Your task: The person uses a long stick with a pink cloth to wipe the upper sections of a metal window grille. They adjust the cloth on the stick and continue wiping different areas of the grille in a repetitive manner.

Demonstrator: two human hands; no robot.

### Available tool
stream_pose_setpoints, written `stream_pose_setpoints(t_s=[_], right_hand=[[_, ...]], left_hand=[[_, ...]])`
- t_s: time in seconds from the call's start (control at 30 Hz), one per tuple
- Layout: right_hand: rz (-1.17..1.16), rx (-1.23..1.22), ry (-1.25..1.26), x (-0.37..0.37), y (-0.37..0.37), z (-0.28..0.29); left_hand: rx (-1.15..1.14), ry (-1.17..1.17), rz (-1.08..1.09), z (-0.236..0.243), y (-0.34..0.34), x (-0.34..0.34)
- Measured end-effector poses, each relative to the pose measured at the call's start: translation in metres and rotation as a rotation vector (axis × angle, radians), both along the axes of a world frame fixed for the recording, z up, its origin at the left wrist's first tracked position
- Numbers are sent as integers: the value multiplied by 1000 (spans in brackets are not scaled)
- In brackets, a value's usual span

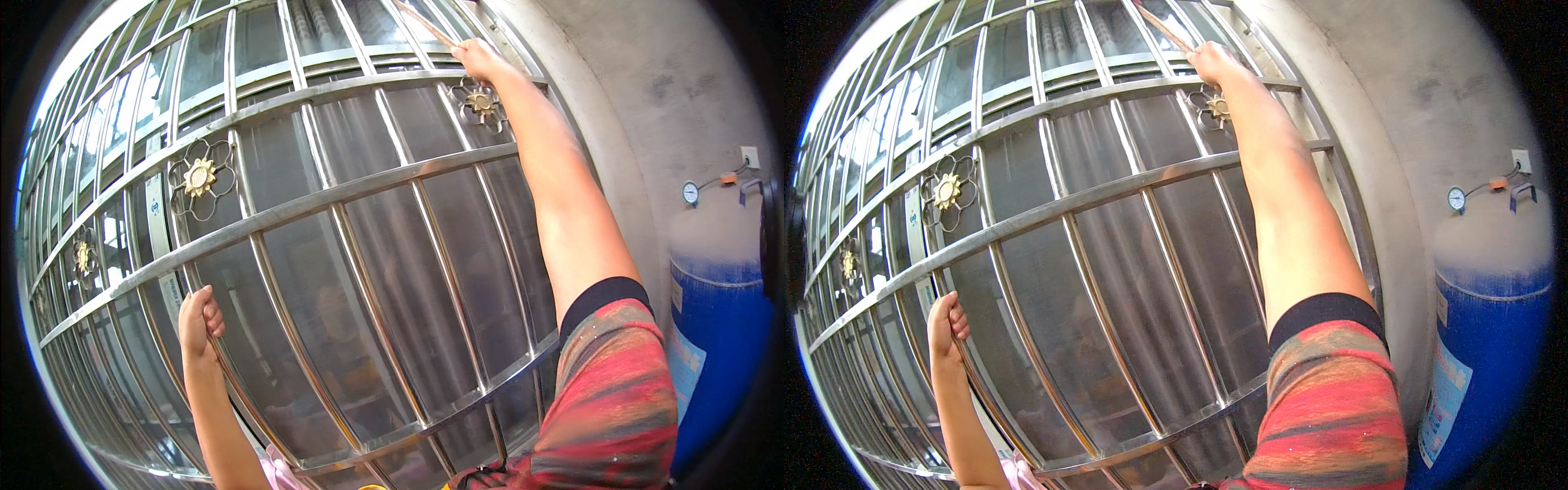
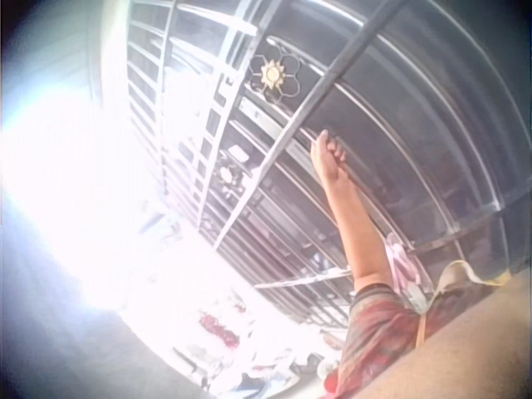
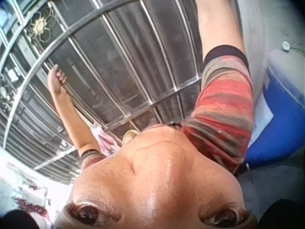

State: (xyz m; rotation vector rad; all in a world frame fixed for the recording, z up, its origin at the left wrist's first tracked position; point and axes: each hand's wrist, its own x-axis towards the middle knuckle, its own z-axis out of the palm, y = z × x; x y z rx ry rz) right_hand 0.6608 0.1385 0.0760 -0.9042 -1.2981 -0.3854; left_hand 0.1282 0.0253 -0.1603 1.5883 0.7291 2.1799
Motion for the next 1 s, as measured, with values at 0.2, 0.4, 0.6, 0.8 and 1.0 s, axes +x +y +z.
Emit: stream_pose_setpoints(t_s=[0.2,0.4,0.6,0.8,1.0], right_hand=[[-176,-1,93,-14,13,38],[-278,-48,172,-23,27,79],[-318,-53,280,-13,58,84],[-333,-57,150,-10,60,81],[-790,-242,-388,-9,38,33]], left_hand=[[8,-13,12,-1,0,2],[8,-41,47,0,-2,8],[33,-34,19,-2,1,6],[39,-40,31,-2,0,6],[54,-3,39,-3,0,5]])
